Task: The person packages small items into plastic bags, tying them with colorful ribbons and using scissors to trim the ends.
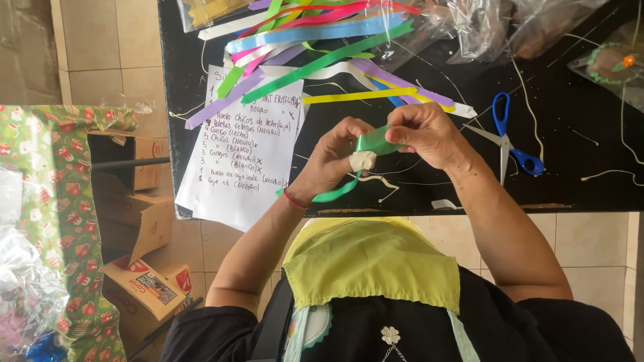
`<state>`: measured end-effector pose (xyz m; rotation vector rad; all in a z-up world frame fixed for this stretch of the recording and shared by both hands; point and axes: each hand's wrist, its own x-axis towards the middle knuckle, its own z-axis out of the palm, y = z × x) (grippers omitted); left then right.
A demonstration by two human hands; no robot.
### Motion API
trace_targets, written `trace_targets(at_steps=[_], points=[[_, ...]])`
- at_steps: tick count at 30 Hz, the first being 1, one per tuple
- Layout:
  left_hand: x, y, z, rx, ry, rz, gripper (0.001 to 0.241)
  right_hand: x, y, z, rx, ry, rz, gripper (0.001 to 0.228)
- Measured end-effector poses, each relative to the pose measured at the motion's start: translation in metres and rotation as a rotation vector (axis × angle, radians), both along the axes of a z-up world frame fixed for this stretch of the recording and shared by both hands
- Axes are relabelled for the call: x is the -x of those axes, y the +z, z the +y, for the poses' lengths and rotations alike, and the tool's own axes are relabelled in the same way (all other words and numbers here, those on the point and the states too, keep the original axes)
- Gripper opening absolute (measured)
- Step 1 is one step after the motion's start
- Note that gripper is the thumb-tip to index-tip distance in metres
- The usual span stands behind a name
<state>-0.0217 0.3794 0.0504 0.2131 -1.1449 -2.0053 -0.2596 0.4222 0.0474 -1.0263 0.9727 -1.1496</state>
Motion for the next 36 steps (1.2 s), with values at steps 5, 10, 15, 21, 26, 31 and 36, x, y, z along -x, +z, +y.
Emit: trace_targets(at_steps=[5, 10, 15, 21, 26, 31, 36], points=[[-0.001, 0.011, 0.012, -0.066, -0.164, 0.126, 0.027, 0.006, 0.009, 0.012, 0.03, 0.032, -0.106, 0.024], [-0.013, 0.039, 0.014, 0.293, -0.173, -0.056, 0.081, 0.001, 0.02, 0.02, 0.121, -0.068, -0.275, 0.042], [-0.011, 0.074, 0.029, 0.374, -0.148, -0.144, 0.1, -0.013, 0.045, 0.028, 0.171, -0.129, -0.397, 0.045], [0.007, 0.069, 0.043, 0.438, 0.105, -0.231, 0.02, -0.028, 0.06, 0.031, 0.161, -0.183, -0.535, 0.042], [0.011, 0.054, 0.051, 0.326, 0.065, -0.171, 0.028, -0.029, 0.064, 0.027, 0.114, -0.232, -0.51, 0.042], [0.013, 0.069, 0.043, 0.409, 0.025, -0.159, 0.029, -0.035, 0.052, 0.027, 0.067, -0.287, -0.311, 0.034], [0.021, 0.074, 0.045, 0.317, 0.077, -0.223, 0.02, -0.019, 0.067, 0.036, 0.265, -0.372, 0.132, 0.048]])
